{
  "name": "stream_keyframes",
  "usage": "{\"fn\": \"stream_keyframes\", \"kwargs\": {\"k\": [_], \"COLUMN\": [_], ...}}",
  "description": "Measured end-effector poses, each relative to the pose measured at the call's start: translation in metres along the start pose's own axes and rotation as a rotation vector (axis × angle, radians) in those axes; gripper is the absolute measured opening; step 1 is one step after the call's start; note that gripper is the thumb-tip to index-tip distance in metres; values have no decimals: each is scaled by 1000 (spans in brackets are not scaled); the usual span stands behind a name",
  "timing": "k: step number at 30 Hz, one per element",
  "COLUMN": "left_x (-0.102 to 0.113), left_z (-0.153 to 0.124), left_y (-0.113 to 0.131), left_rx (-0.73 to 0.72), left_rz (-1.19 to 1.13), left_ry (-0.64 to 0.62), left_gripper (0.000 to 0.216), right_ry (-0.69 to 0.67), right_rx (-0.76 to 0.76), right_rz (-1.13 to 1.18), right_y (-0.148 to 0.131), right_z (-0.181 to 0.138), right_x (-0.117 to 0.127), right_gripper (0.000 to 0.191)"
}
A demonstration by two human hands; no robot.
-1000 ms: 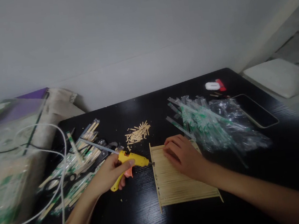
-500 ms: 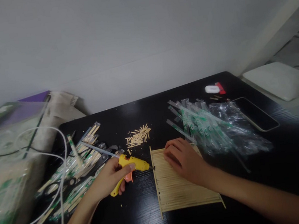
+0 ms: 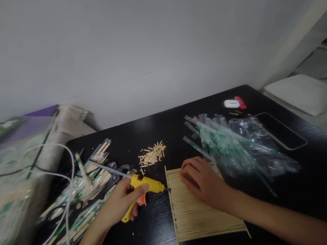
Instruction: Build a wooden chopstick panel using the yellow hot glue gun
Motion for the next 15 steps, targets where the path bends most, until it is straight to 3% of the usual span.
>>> {"fn": "stream_keyframes", "kwargs": {"k": [15], "left_x": [-3], "left_z": [2], "left_y": [1], "left_rx": [3], "left_rz": [-12], "left_ry": [76], "left_gripper": [50], "right_ry": [-20], "right_rx": [-20], "right_rz": [22], "right_y": [0], "right_z": [1], "right_x": [-1], "right_gripper": [7]}}
Point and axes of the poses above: each hand's wrist, its own z-axis towards the middle knuckle, its own x-axis out of the back of the hand, y = z × x, the point moved 6 cm from there along z, towards the middle knuckle, and after that the axes turned 4 degrees about z, right-handed, at the moved point
